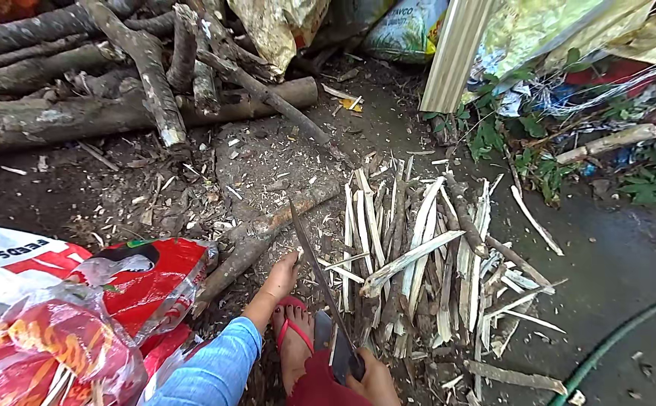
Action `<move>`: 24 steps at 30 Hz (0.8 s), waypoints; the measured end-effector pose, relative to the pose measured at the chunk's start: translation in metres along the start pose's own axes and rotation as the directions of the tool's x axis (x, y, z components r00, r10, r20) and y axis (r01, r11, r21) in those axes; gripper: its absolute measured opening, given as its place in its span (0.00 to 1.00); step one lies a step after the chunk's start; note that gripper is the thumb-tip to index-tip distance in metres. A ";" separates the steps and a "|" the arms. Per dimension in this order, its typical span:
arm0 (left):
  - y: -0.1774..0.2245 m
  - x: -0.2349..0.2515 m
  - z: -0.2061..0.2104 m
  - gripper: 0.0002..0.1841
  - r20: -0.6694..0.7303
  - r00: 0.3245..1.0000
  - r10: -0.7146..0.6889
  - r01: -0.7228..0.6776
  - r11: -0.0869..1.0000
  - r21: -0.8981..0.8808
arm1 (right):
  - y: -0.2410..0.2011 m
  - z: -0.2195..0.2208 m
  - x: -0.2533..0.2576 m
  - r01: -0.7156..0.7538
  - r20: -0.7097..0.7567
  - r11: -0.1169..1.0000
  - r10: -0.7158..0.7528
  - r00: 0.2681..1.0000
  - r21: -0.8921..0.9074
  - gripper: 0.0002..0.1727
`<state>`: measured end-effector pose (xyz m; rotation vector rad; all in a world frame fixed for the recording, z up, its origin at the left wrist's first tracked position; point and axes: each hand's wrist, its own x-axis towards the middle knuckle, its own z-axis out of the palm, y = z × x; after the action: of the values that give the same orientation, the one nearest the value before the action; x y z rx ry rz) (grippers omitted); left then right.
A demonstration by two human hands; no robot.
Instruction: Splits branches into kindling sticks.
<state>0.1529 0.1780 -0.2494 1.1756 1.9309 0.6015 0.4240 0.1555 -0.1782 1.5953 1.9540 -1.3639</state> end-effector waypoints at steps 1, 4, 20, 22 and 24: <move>0.001 0.000 0.001 0.19 -0.011 1.000 0.000 0.000 1.000 0.005 | -0.001 -0.001 -0.001 0.001 0.002 1.000 -0.001 1.000 -0.003 0.25; 0.004 0.000 0.000 0.18 -0.025 1.000 0.016 -0.016 1.000 0.025 | 0.001 -0.001 -0.005 0.041 -0.036 0.999 -0.041 0.999 0.002 0.24; 0.000 -0.001 0.002 0.18 -0.001 0.997 0.080 -0.080 0.995 0.052 | 0.005 -0.001 0.004 0.054 -0.037 0.998 -0.055 0.998 -0.019 0.23; 0.002 0.000 0.001 0.18 0.014 0.997 0.071 -0.071 0.996 0.053 | 0.003 -0.002 0.003 0.037 -0.019 0.999 -0.037 0.999 -0.020 0.23; 0.006 -0.001 0.000 0.18 -0.030 0.994 0.108 -0.106 0.993 0.042 | 0.000 -0.006 0.000 0.033 -0.019 0.999 -0.034 0.999 -0.021 0.24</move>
<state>0.1560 0.1796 -0.2449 1.3091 1.9239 0.6436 0.4256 0.1601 -0.1753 1.5786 2.0079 -1.3414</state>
